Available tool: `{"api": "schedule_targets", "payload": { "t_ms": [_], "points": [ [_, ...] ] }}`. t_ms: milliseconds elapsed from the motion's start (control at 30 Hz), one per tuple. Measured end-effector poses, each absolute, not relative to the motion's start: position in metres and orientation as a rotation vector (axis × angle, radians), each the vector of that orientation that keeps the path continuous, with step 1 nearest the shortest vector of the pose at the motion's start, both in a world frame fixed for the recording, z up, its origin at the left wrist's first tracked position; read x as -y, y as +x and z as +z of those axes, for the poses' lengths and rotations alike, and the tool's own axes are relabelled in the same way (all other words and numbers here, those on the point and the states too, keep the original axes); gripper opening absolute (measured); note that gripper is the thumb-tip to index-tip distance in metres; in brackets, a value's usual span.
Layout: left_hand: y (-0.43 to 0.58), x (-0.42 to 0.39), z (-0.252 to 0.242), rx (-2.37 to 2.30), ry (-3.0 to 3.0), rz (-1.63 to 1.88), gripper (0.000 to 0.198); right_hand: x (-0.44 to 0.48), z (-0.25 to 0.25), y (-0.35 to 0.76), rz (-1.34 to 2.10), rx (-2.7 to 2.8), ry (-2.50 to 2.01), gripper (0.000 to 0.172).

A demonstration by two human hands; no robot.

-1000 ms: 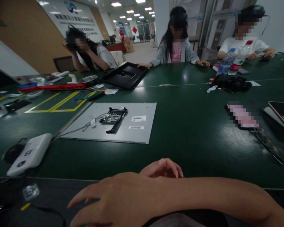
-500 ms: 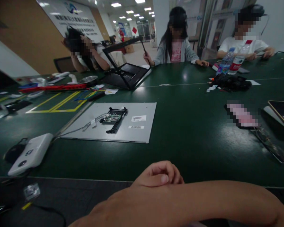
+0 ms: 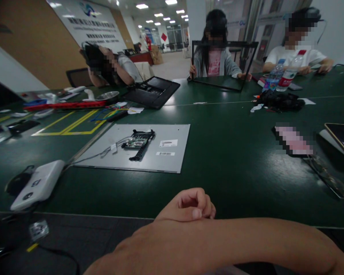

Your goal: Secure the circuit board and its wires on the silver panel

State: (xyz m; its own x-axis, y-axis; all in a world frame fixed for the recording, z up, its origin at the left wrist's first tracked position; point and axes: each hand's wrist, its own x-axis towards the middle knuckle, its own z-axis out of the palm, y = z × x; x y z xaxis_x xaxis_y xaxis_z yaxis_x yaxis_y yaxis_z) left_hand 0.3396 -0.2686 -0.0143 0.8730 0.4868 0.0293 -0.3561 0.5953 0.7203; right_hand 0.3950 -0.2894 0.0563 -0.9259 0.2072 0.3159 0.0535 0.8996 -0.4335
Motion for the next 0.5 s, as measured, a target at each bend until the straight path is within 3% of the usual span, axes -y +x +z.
{"api": "schedule_targets", "payload": {
  "t_ms": [67, 133, 200, 500],
  "points": [
    [0.341, 0.266, -0.016, -0.162, 0.812, 0.465, 0.019, 0.285, 0.062, 0.395, 0.545, 2.775, -0.085, 0.010],
    [0.345, 0.262, -0.015, -0.080, 0.832, 0.405, 0.033, 0.281, 0.066, 0.396, 0.568, 2.778, -0.159, 0.007],
    [0.349, 0.260, -0.013, 0.009, 0.815, 0.375, 0.042, 0.278, 0.068, 0.395, 0.610, 2.789, -0.148, 0.013],
    [0.330, 0.259, -0.005, -0.226, 0.822, 0.508, 0.014, 0.274, 0.074, 0.391, 0.703, 2.798, -0.050, 0.023]
  ]
}}
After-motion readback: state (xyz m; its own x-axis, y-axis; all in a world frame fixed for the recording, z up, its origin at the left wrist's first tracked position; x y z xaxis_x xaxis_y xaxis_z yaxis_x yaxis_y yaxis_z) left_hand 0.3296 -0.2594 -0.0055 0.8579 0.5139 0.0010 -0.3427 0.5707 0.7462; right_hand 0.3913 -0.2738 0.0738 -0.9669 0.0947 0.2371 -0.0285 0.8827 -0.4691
